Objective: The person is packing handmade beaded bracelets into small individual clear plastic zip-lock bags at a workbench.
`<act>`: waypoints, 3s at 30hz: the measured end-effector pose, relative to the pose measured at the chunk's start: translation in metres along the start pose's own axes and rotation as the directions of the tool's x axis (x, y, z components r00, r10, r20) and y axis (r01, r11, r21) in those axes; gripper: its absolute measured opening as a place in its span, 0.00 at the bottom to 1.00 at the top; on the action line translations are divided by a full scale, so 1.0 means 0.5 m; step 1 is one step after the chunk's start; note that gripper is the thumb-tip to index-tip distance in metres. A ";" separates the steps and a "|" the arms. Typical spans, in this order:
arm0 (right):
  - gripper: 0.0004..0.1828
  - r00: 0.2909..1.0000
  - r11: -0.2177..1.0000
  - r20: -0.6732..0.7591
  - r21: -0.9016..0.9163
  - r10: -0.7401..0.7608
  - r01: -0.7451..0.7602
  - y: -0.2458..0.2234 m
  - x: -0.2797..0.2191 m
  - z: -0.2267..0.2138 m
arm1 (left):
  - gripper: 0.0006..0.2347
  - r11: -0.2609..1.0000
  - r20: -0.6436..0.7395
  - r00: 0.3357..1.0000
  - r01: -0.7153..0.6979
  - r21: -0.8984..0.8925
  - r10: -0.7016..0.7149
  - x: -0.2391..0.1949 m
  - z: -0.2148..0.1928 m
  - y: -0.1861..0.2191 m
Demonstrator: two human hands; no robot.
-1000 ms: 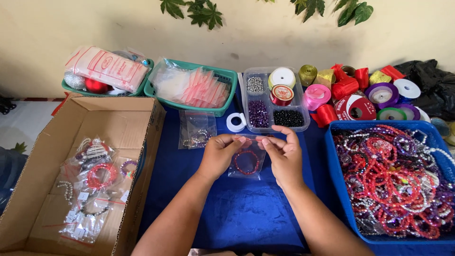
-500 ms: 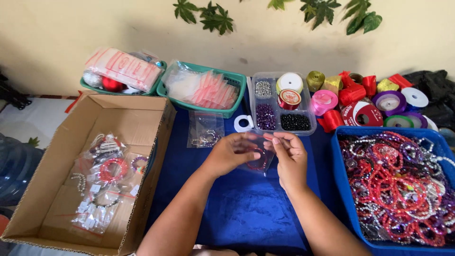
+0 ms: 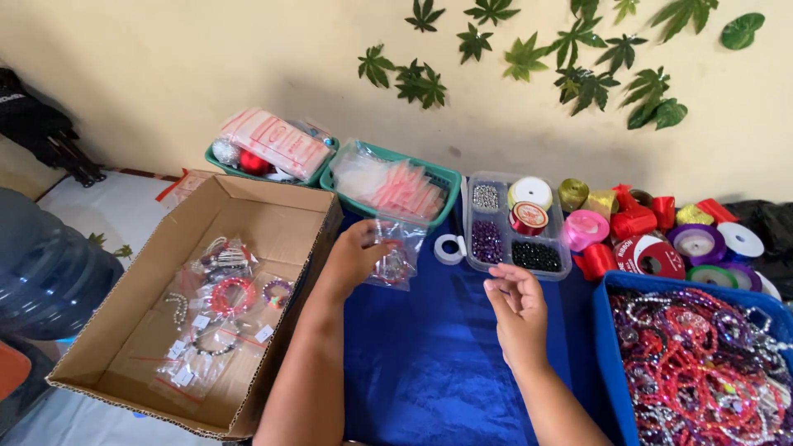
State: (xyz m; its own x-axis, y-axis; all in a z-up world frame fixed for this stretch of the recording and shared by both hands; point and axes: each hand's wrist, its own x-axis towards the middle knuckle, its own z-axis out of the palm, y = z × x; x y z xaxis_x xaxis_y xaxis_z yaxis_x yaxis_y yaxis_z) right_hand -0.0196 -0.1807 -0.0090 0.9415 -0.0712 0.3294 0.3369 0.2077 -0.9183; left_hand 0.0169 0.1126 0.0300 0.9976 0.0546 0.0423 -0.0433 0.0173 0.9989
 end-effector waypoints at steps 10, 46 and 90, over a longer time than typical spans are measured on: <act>0.17 1.000 1.000 -0.025 -0.016 -0.008 0.007 0.006 0.000 -0.001 | 0.21 0.679 -0.361 0.877 0.057 0.732 0.316 -0.005 0.002 -0.025; 0.14 0.713 0.367 0.700 -0.654 -0.038 0.661 0.057 0.455 0.373 | 0.04 0.712 -0.264 0.734 -0.399 0.579 0.626 -0.023 0.078 0.052; 0.13 0.963 0.773 0.211 -0.578 -0.167 0.261 -0.150 0.014 0.063 | 0.04 0.633 0.266 0.845 -0.526 0.568 0.464 -0.077 0.184 0.031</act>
State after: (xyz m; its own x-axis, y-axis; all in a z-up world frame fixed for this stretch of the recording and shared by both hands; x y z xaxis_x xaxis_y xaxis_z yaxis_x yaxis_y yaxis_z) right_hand -0.0383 -0.1661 0.0689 0.8501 0.1030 0.5165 0.5076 -0.4216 -0.7514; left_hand -0.0171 0.0190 0.0456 0.8374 -0.2114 0.5040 -0.5216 -0.5848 0.6213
